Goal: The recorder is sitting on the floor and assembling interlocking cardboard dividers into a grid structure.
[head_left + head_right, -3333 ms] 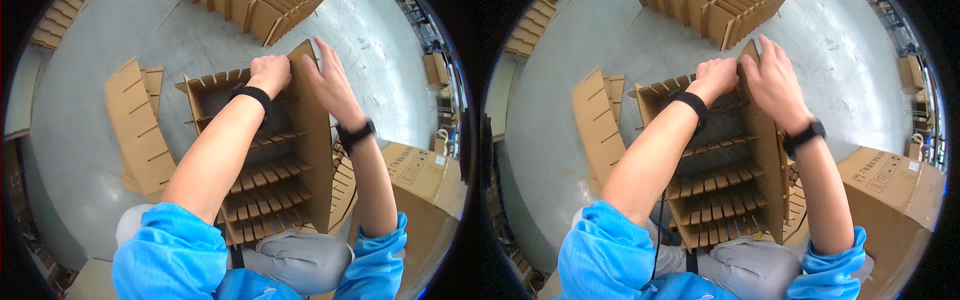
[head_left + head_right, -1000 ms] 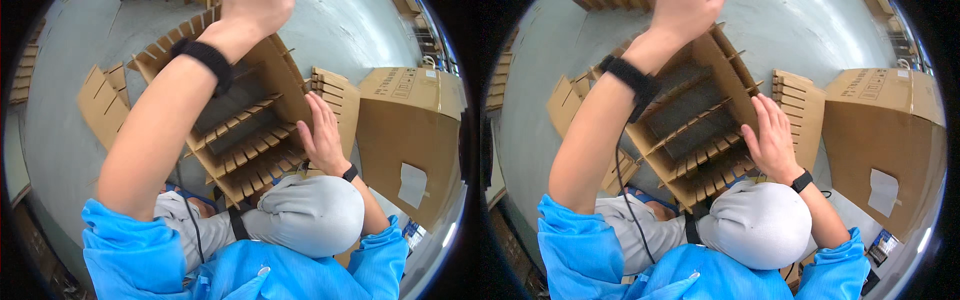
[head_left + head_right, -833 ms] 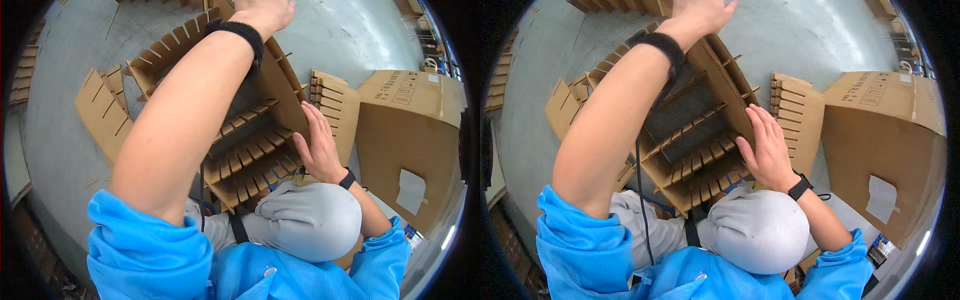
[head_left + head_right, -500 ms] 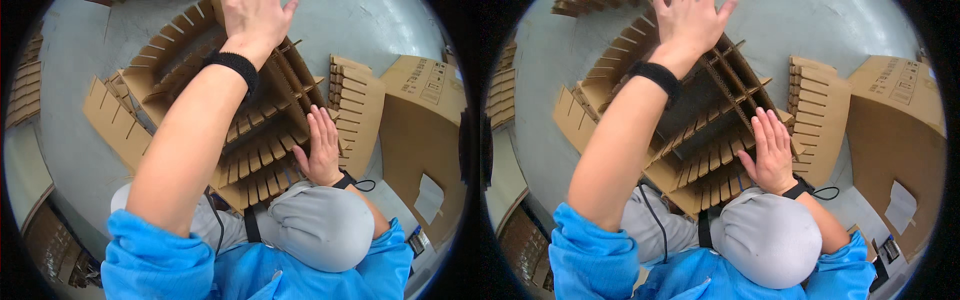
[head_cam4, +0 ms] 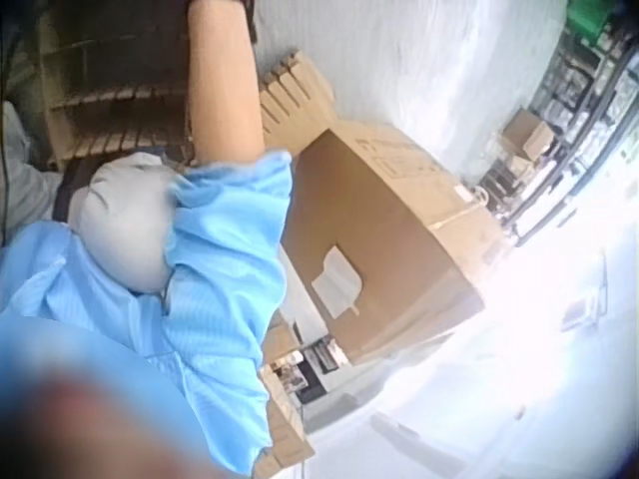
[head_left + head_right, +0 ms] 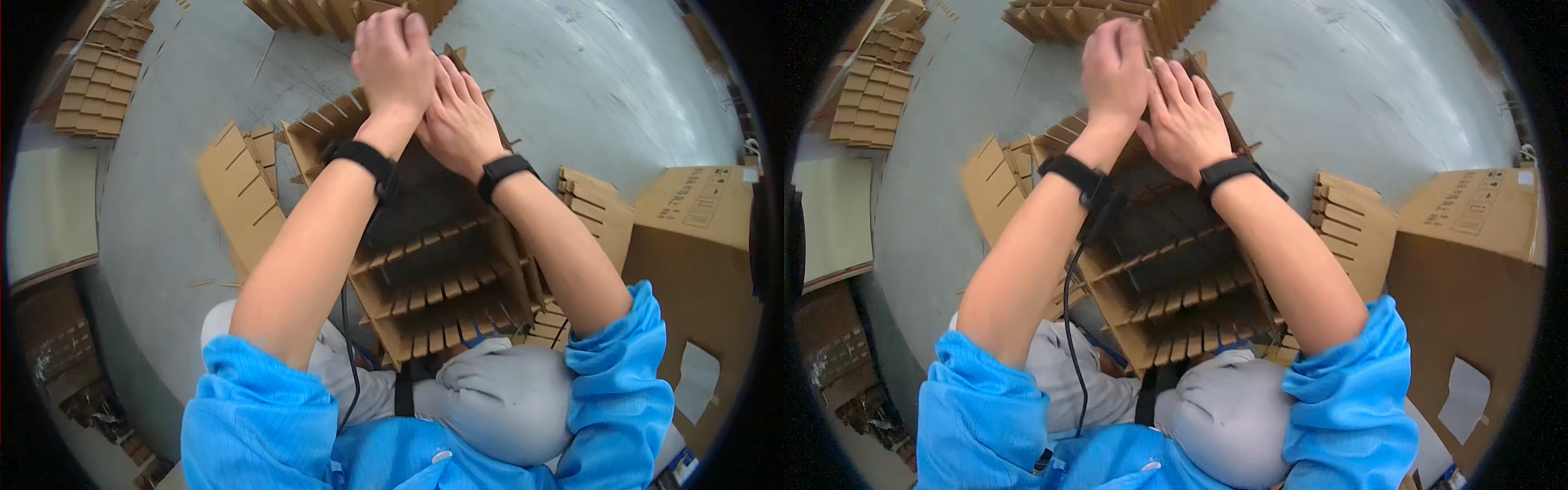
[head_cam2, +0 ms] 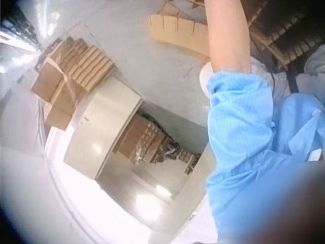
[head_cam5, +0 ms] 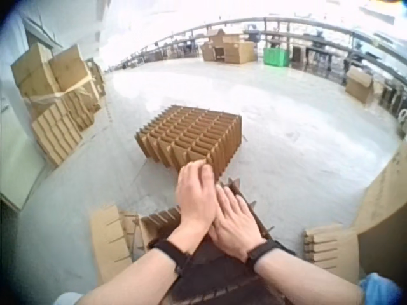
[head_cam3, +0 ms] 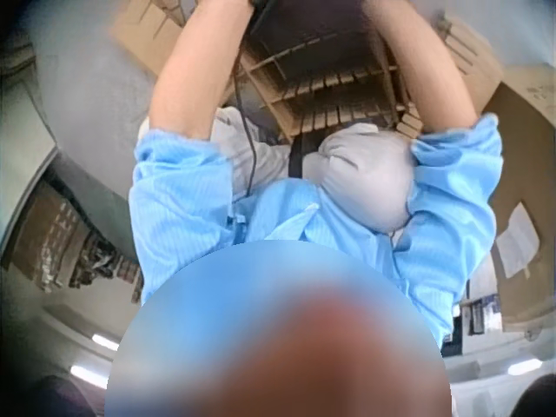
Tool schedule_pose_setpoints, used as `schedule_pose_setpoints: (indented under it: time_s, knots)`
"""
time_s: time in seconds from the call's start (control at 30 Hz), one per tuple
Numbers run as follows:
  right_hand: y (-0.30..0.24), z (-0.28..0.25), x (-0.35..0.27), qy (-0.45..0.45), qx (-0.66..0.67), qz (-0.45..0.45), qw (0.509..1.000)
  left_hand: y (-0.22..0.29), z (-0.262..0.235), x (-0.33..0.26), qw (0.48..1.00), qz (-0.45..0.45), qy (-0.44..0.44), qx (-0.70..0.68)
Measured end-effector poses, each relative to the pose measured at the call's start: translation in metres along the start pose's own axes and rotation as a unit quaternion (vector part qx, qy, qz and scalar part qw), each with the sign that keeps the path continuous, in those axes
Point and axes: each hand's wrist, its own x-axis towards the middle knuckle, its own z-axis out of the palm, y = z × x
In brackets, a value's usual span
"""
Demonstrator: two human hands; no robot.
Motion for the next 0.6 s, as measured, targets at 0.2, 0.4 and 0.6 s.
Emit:
schedule_pose_setpoints:
  time_s: [0.2,0.4,0.6]
  knots:
    - [0.001,0.039,0.060,0.025,-0.002,-0.035,0.999,-0.095,-0.022,-0.034,0.966,-0.074,-0.080,0.234]
    - [0.015,0.071,0.074,-0.040,-0.041,-0.007,0.998,-0.078,-0.018,-0.033,0.959,-0.106,-0.149,0.214]
    - [0.009,0.083,0.063,0.004,-0.002,-0.009,1.000,-0.088,-0.020,-0.038,0.951,-0.096,-0.130,0.262]
